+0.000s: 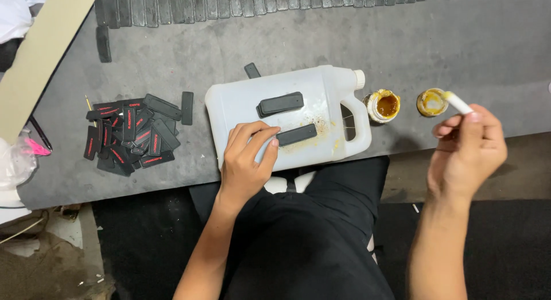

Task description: Applying glue to small black parts and organizing them on a workbench.

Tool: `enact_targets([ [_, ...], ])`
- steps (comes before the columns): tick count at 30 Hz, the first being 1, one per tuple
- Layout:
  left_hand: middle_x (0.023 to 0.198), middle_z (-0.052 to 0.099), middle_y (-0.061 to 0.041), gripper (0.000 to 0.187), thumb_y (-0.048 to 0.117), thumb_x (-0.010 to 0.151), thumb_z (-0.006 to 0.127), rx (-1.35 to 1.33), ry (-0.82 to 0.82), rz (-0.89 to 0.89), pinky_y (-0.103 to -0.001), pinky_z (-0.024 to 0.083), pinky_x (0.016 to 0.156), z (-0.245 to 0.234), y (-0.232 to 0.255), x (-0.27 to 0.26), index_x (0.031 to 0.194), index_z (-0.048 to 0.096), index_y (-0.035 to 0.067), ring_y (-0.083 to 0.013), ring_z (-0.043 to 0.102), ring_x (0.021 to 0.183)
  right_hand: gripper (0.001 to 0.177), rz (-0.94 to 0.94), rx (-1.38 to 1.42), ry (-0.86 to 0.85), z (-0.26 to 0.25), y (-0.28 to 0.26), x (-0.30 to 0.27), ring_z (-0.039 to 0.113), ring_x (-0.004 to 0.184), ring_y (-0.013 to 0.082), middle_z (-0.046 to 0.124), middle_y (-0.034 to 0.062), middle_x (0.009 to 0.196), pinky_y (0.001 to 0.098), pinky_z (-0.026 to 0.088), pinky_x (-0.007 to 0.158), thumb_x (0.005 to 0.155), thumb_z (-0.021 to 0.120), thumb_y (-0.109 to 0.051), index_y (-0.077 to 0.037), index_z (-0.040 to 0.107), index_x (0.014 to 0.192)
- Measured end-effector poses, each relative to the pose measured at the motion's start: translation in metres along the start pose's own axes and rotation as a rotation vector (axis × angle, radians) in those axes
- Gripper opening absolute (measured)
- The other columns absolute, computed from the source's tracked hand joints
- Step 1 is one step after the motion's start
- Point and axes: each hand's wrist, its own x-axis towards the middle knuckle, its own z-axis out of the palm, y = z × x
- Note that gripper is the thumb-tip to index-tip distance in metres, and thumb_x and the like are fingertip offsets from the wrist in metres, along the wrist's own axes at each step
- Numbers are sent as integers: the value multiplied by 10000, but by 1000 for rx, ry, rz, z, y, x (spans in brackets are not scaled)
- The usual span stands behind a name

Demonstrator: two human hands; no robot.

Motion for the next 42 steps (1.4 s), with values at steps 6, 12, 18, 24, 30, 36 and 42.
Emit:
enact_targets([
  [6,1020,659,-132,146,39,980,599,-7,-2,-1,-395,490,813,-2,1,0,1041,722,-8,-286,634,908,205,-75,-718,45,-3,57,0,598,576,62,685,33,720,216,516,565,1097,720,-181,-89,698,915],
  [12,1055,666,-107,141,33,963,651,-107,-24,-93,-387,502,905,-7,-1,0,1078,731,14,-262,651,958,183,547,65,87,-2,27,4,457,546,76,533,10,664,220,363,531,1083,628,-235,-89,615,974],
  [18,1096,654,-77,218,78,934,725,-31,-178,-44,-395,466,888,-11,-7,0,1149,716,43,-248,610,1001,66,328,295,-42,13,-34,-9,587,706,81,690,2,818,224,433,707,987,714,-150,-133,696,1048],
  [24,1076,632,-100,232,73,911,795,94,-164,81,-400,469,809,-11,-8,-1,1117,701,24,-258,582,903,157,87,133,-117,30,-33,-37,614,795,91,684,22,929,217,464,765,1067,712,-163,-164,668,1218],
  [30,995,628,-81,210,152,926,755,43,-71,127,-394,517,835,-1,-23,-9,1116,731,67,-259,591,879,102,-316,-586,-338,72,21,-96,680,653,212,690,184,769,319,562,612,1039,723,20,60,675,1120],
  [36,982,614,-92,161,120,931,743,53,-56,147,-398,517,805,-4,-20,-4,1074,723,49,-266,578,858,83,-749,-879,-481,107,37,-124,685,653,243,727,80,766,356,567,657,991,759,-58,-29,767,1069],
  [42,989,607,-85,164,139,924,747,73,-43,155,-394,516,794,-3,-23,-7,1058,709,52,-256,581,863,85,-865,-948,-556,112,30,-124,634,630,260,639,93,717,364,545,608,1025,708,-44,19,747,1067],
])
